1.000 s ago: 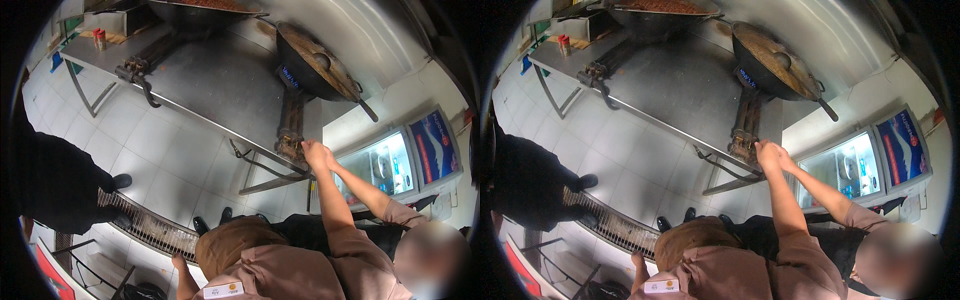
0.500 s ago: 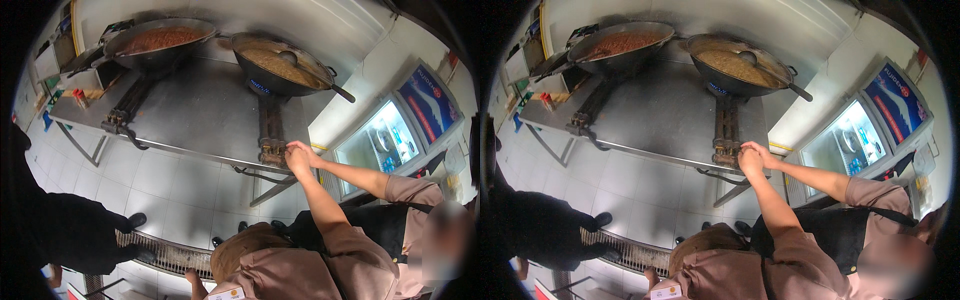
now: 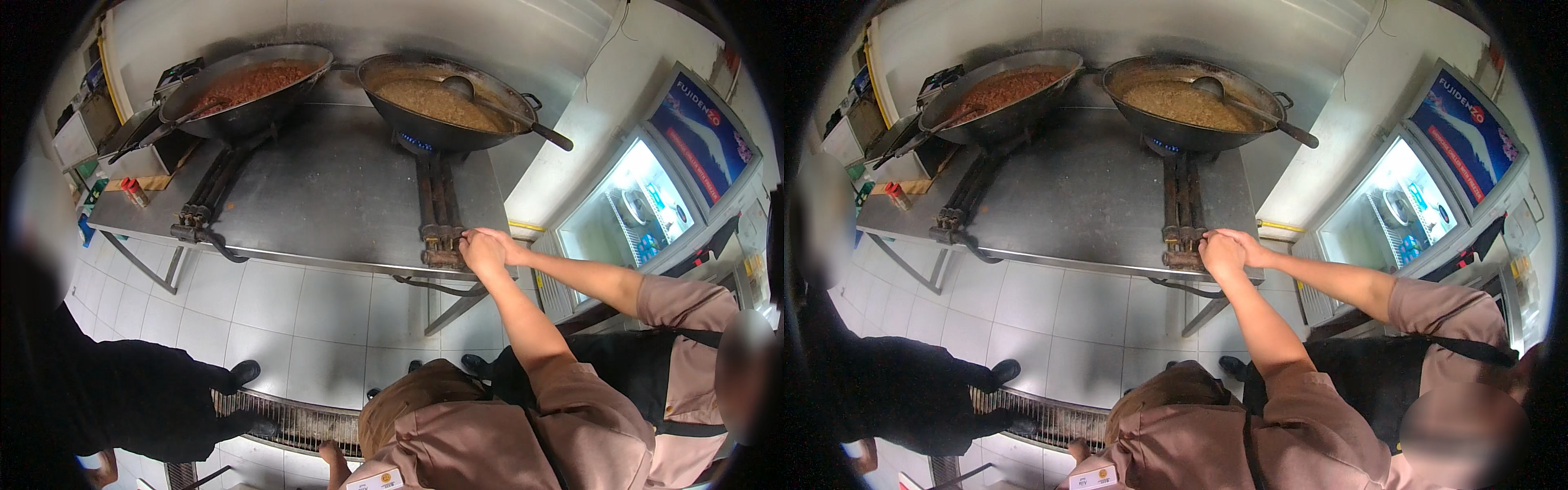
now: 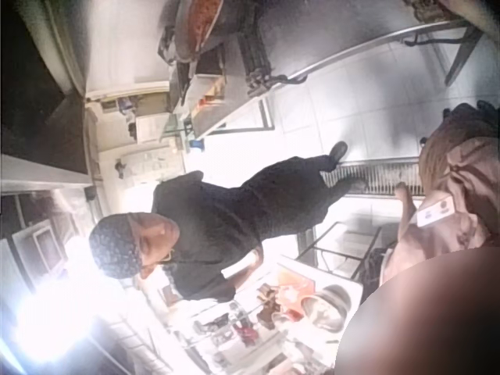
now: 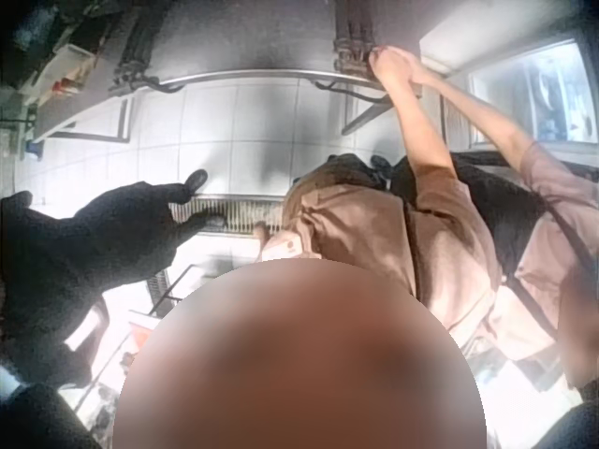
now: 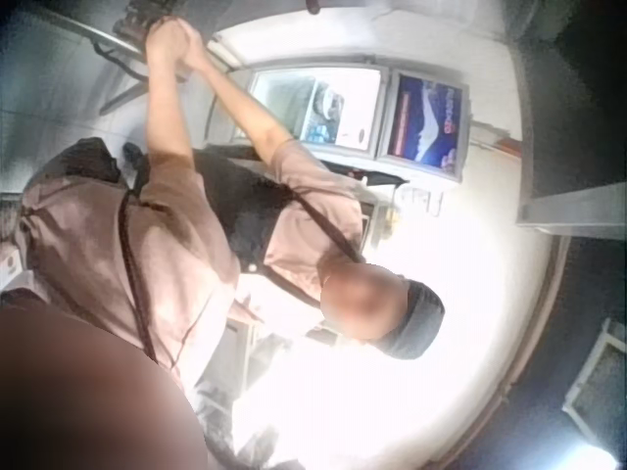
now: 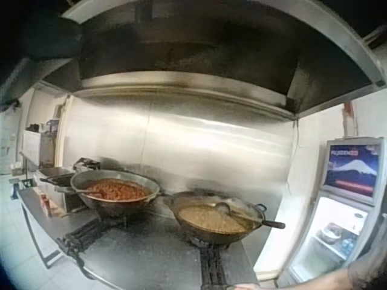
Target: The person peels hard-boiled eggs and places the shells into a metal bowl. After peeling several eggs, the person slices them on a red cutting board. The person then walks to a stove and adjusts the gas valve under a wok.
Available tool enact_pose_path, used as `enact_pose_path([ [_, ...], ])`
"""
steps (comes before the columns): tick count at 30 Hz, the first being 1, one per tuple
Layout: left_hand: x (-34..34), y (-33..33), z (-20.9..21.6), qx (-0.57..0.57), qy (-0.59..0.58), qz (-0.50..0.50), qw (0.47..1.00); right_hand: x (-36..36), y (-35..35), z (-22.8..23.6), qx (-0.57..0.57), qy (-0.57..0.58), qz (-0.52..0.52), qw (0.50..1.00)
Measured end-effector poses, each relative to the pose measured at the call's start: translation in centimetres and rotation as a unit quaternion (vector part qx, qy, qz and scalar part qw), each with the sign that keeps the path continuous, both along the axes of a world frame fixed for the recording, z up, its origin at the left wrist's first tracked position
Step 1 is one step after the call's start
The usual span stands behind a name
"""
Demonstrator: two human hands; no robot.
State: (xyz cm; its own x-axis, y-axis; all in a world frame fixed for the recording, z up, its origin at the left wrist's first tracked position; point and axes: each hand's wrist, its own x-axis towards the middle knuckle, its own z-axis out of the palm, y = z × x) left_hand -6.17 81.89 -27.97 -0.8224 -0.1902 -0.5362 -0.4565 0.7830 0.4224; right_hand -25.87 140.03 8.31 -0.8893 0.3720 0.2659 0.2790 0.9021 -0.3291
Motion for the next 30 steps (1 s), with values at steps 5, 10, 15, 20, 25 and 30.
enact_pose_path([
  [5,1.1,0.4,-0.4,0.038,0.122,-0.014,0.992,0.1,-2.9,1.9,0.046,-0.06,-0.104,0.992],
  [10,0.7,0.2,0.2,-0.137,0.002,-0.218,0.966,1.0,-3.9,2.8,0.039,-0.095,-0.15,0.983],
  [15,0.0,-0.1,1.3,-0.177,-0.038,-0.262,0.948,3.7,-1.2,3.0,0.011,0.031,0.001,0.999],
  [20,-1.5,-1.2,1.5,-0.122,-0.023,-0.144,0.982,6.4,-1.7,3.4,-0.037,0.039,-0.06,0.997],
  [25,-2.6,-1.4,1.7,-0.157,0.107,-0.202,0.961,8.2,-4.4,2.0,-0.05,0.01,-0.177,0.983],
  [30,-3.0,-0.5,2.5,-0.311,0.052,-0.389,0.866,10.4,-5.3,1.0,-0.073,0.001,-0.157,0.985],
])
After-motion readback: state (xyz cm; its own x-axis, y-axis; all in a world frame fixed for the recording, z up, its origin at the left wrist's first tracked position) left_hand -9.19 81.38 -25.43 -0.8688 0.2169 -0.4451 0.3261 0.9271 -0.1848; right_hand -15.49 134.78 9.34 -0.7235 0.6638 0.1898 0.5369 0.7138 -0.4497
